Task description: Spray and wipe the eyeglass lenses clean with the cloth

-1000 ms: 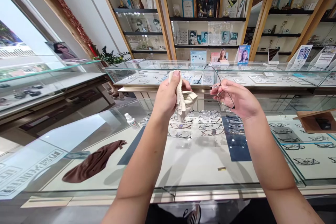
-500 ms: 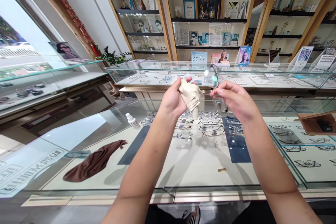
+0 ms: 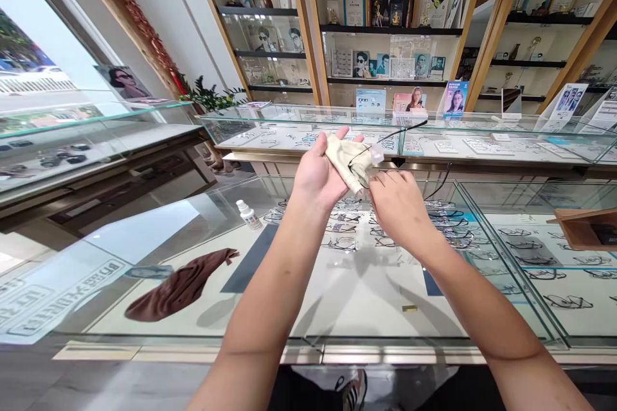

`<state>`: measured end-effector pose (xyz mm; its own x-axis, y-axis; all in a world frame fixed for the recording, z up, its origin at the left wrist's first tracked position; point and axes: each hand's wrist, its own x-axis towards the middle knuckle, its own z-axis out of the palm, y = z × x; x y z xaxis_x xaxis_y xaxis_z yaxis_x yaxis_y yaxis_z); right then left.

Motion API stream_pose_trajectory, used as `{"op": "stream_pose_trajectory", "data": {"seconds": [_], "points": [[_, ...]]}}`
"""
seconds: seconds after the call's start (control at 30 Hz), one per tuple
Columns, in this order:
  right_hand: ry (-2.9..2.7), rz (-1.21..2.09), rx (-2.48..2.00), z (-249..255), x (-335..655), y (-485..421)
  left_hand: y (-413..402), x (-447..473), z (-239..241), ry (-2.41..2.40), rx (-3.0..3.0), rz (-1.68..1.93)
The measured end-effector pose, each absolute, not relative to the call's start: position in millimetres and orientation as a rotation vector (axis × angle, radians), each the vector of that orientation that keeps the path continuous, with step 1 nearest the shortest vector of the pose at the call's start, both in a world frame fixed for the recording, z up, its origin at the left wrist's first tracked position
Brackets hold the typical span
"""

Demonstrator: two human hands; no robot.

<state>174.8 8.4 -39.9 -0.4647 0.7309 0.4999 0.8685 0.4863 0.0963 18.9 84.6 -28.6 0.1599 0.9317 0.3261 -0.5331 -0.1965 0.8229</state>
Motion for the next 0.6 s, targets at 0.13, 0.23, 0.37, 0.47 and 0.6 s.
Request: {"op": "stream_pose_trajectory", "data": {"seconds": [0.13, 0.23, 0.37, 0.47, 0.6], "points": [[-2.305, -0.223, -1.305, -29, 192, 7, 89, 6, -23, 0.496, 1.178, 1.651], [-2.111, 0.21, -1.201, -18, 216, 10, 84, 3, -19, 0.577, 1.308, 1.787], [-1.869, 0.862, -0.917, -7, 246, 14, 64, 9, -15, 0.664, 1.687, 1.762], [-1.795, 1.096, -0.766, 0, 257, 15, 46, 17, -10, 0.681, 2.004, 1.74], [-1.799, 1.239, -0.732, 4, 259, 13, 35, 25, -4, 0.604, 2.217, 1.591]]}}
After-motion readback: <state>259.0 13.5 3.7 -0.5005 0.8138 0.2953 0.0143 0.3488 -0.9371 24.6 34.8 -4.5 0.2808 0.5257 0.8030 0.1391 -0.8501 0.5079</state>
